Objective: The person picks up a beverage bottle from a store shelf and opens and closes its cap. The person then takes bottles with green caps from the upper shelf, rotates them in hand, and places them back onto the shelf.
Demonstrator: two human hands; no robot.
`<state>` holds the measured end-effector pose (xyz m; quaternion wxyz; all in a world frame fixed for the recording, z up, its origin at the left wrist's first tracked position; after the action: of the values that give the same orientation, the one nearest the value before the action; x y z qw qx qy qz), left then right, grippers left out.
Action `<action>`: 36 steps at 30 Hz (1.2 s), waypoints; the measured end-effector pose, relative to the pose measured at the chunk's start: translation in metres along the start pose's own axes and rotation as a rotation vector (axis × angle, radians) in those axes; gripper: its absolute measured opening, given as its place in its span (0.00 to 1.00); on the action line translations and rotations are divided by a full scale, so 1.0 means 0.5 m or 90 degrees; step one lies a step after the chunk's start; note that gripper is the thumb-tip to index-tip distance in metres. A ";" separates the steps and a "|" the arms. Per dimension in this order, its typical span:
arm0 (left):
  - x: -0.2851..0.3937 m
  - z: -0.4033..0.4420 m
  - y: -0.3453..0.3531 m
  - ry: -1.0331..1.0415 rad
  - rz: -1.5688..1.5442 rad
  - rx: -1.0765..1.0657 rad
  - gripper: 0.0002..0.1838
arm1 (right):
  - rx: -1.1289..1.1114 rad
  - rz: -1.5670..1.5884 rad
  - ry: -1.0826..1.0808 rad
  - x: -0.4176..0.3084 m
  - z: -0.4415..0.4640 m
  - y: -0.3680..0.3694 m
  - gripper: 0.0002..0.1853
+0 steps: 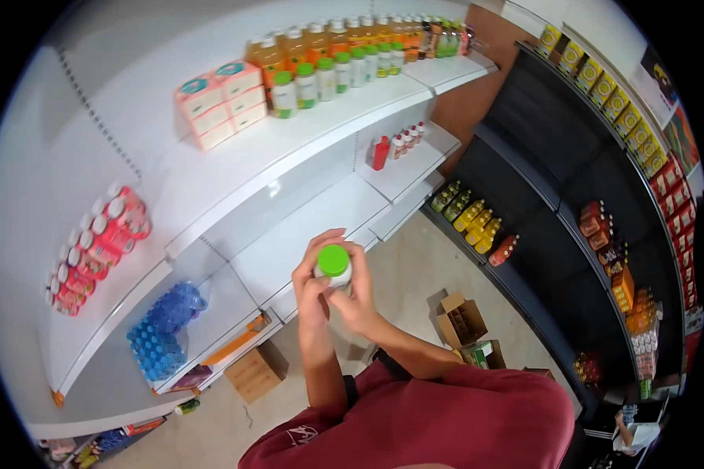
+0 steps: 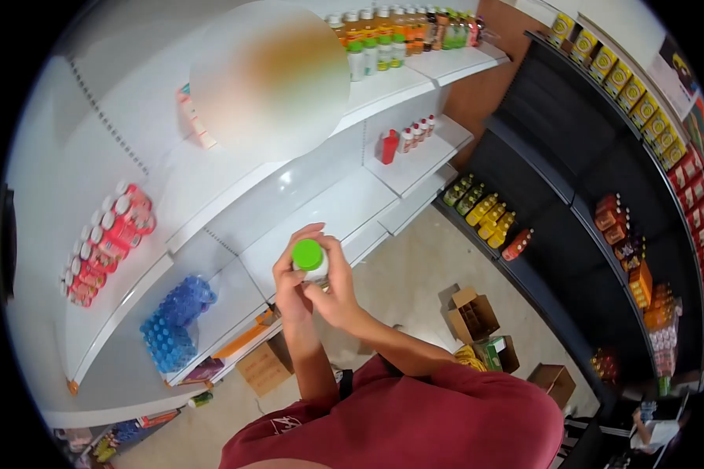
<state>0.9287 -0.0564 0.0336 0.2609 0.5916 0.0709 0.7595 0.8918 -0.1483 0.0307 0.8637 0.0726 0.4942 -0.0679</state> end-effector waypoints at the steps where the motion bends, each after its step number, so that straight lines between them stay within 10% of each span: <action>1: -0.020 0.020 0.044 0.000 0.004 -0.030 0.34 | 0.032 0.017 -0.017 0.008 0.012 -0.047 0.30; 15: -0.302 0.236 0.529 -0.041 0.043 -0.212 0.33 | 0.228 0.021 0.011 0.053 0.195 -0.606 0.23; 36: -0.373 0.709 0.462 0.087 0.138 -0.024 0.30 | 0.062 0.150 -0.004 0.289 0.685 -0.584 0.24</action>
<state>1.2186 -0.4145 0.0718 0.1828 0.5378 0.0095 0.8230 1.1984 -0.5073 0.0604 0.8628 0.1716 0.4754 0.0099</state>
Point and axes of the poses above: each hand's wrist, its own z-axis towards the middle knuckle, its own y-axis out of the palm, x = y × z, the point moved 3 cm from there along z, towards the middle knuckle, and after that the axes turned 2 degrees about -y, right-handed, at the moved point
